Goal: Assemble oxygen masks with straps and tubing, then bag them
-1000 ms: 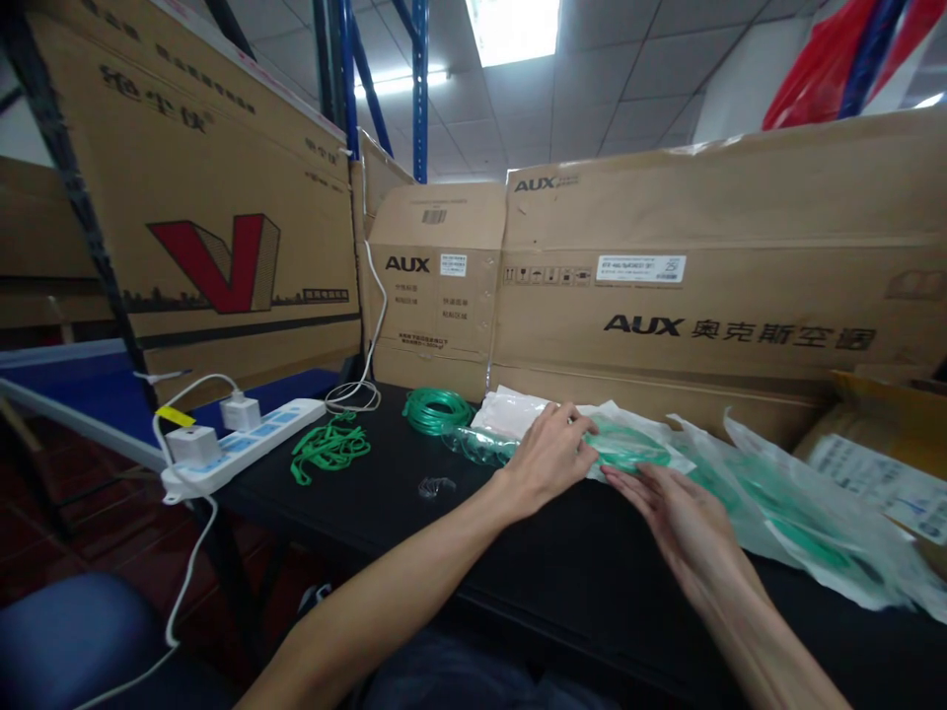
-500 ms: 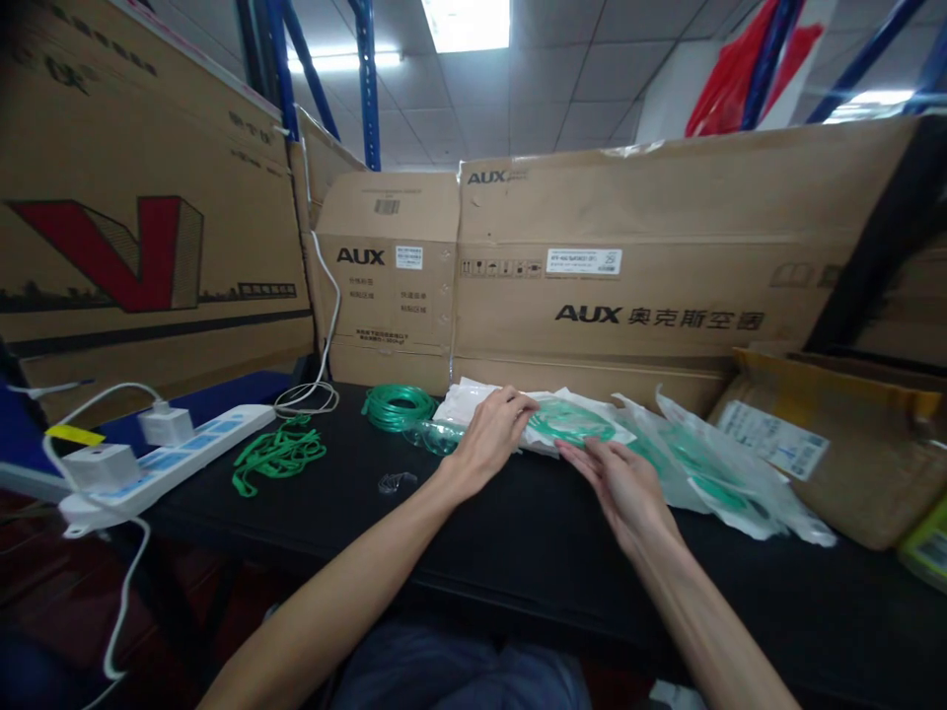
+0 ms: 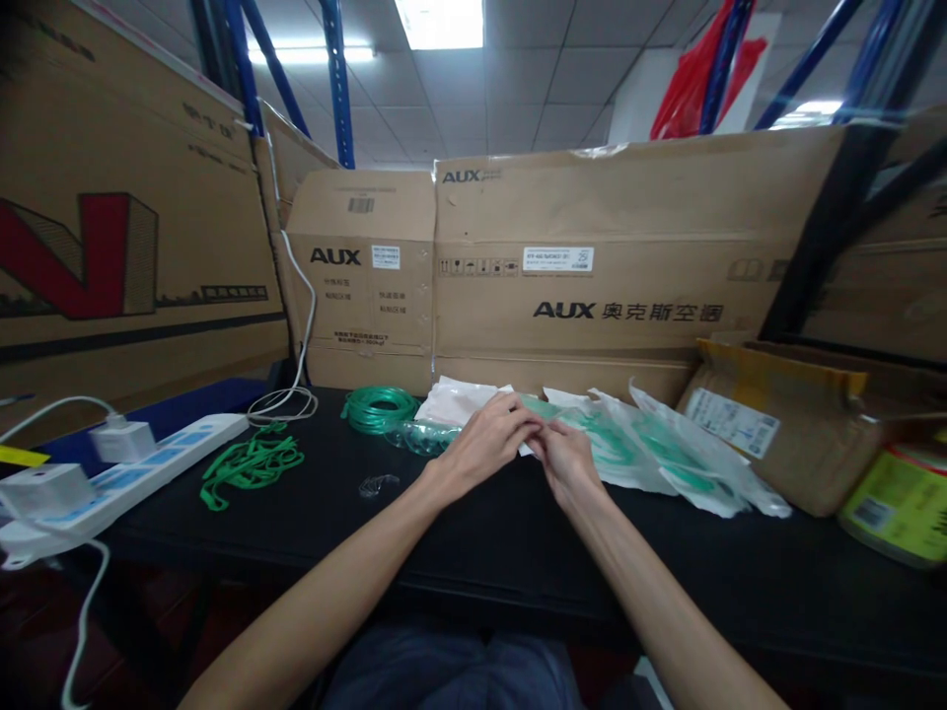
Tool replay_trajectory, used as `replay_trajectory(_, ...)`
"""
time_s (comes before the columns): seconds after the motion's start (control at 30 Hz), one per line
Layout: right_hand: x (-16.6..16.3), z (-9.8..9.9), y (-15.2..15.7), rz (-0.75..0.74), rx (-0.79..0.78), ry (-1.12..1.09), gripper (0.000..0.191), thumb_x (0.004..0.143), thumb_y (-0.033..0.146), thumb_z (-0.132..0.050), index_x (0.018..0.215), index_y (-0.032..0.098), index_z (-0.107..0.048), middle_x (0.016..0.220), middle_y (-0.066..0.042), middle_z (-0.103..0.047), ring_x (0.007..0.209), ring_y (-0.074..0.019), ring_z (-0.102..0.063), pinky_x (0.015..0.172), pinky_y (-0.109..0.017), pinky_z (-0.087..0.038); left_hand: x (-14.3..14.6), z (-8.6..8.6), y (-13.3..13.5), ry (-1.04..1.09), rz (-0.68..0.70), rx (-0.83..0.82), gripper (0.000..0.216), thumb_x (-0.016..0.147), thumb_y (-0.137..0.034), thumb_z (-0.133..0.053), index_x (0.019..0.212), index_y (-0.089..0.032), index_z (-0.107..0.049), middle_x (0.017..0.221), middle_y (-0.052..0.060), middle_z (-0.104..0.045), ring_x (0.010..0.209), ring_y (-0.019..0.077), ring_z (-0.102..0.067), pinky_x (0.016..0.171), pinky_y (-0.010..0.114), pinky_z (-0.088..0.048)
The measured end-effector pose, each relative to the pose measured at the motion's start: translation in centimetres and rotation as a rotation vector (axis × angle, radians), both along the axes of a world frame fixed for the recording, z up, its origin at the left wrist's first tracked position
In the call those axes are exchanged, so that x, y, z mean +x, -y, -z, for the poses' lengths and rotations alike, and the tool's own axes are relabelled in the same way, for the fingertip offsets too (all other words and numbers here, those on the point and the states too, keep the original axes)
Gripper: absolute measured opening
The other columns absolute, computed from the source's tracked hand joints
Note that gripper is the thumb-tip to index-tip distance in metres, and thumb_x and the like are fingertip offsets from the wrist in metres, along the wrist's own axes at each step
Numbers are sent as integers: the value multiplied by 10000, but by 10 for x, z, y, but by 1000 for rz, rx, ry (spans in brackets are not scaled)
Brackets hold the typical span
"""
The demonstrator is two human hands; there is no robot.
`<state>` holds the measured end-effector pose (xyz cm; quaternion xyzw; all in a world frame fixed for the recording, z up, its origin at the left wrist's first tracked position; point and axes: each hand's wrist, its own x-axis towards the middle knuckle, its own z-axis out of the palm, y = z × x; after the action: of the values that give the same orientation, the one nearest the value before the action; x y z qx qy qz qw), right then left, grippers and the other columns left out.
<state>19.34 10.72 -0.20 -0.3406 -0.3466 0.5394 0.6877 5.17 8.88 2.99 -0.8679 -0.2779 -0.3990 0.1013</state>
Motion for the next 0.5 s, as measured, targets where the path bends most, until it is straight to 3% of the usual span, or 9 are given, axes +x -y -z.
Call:
replay_trajectory(0.1,-2,-2,2,16,32,-34,61,925,160,-669,889,121,-636,792,21,-661,602,-84,-621,526,-196,-531,-3,-2,0,-1,1,11,160,988,-179,-535,1030,-170,-689,986,53,-627,994,210,-589,923,354,-511)
replay_trajectory(0.3,-9,-16,9,28,122,-85,308,631,57,-833,748,181,-576,651,37,-680,589,-103,-650,534,-158,-530,-3,-4,-1,53,49,44,97,966,-175,-567,998,-167,-658,997,60,-623,997,222,-593,906,377,-527)
replay_trajectory(0.5,-8,-37,14,7,221,-77,237,670,96,-774,702,192,-560,637,49,-658,585,-74,-620,540,-122,-518,-3,-8,3,158,104,88,125,985,-136,-516,1026,-164,-631,1006,68,-612,985,211,-602,899,380,-540)
